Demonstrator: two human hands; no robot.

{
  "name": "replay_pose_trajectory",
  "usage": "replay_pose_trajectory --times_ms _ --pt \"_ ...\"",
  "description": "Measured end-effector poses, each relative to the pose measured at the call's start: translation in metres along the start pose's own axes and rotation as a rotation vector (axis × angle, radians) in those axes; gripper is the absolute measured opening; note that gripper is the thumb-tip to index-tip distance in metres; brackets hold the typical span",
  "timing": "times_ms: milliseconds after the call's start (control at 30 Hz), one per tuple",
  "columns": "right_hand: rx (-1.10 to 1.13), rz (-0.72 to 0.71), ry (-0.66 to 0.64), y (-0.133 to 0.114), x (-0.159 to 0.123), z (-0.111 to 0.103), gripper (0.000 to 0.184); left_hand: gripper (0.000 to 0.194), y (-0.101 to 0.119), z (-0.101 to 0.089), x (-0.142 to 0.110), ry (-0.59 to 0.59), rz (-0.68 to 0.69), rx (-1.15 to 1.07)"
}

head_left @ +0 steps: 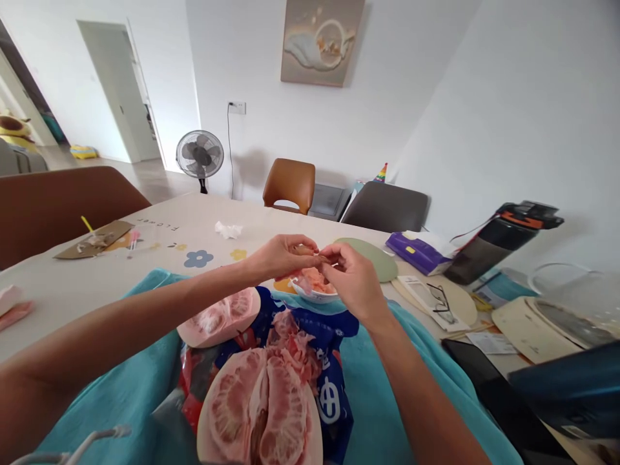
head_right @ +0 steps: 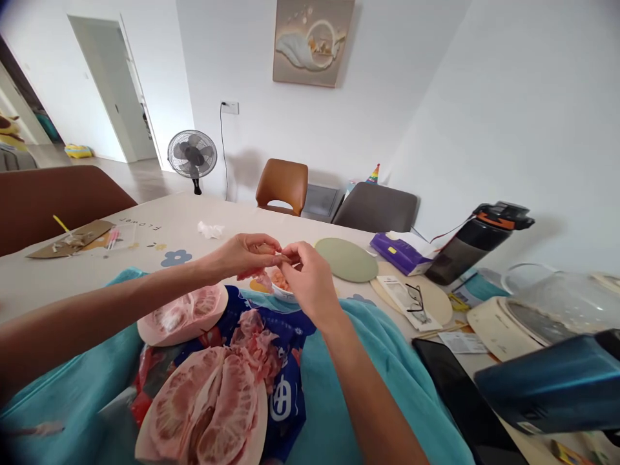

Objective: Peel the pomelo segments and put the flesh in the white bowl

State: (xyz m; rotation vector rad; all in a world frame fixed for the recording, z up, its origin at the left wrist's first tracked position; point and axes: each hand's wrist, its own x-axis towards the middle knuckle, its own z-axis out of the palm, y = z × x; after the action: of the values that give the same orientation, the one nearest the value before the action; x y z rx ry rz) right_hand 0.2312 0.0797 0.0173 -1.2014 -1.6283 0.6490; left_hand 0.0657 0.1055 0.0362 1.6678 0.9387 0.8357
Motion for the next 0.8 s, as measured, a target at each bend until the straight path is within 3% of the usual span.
replay_pose_trajectory --times_ms 267,500,700,800 --pt "0.107 0.049 0.049 0.010 0.006 -0.010 0.011 0.019 -0.007 -0.007 0.026 -0.212 0.052 0.053" --pt "0.293 0.118 0.083 0.009 0.008 -0.015 0.013 0.014 -0.002 -0.004 0.033 -0.223 0.089 0.114" --pt "0.632 0.264 0.040 0.007 0.009 -0.013 0.020 0.015 -0.017 -0.003 0.040 -0.319 0.092 -0.022" --pt "0.669 0.277 0.050 0.008 0.010 -0.012 0.020 0.015 -0.024 0.000 0.047 -0.289 0.075 -0.044"
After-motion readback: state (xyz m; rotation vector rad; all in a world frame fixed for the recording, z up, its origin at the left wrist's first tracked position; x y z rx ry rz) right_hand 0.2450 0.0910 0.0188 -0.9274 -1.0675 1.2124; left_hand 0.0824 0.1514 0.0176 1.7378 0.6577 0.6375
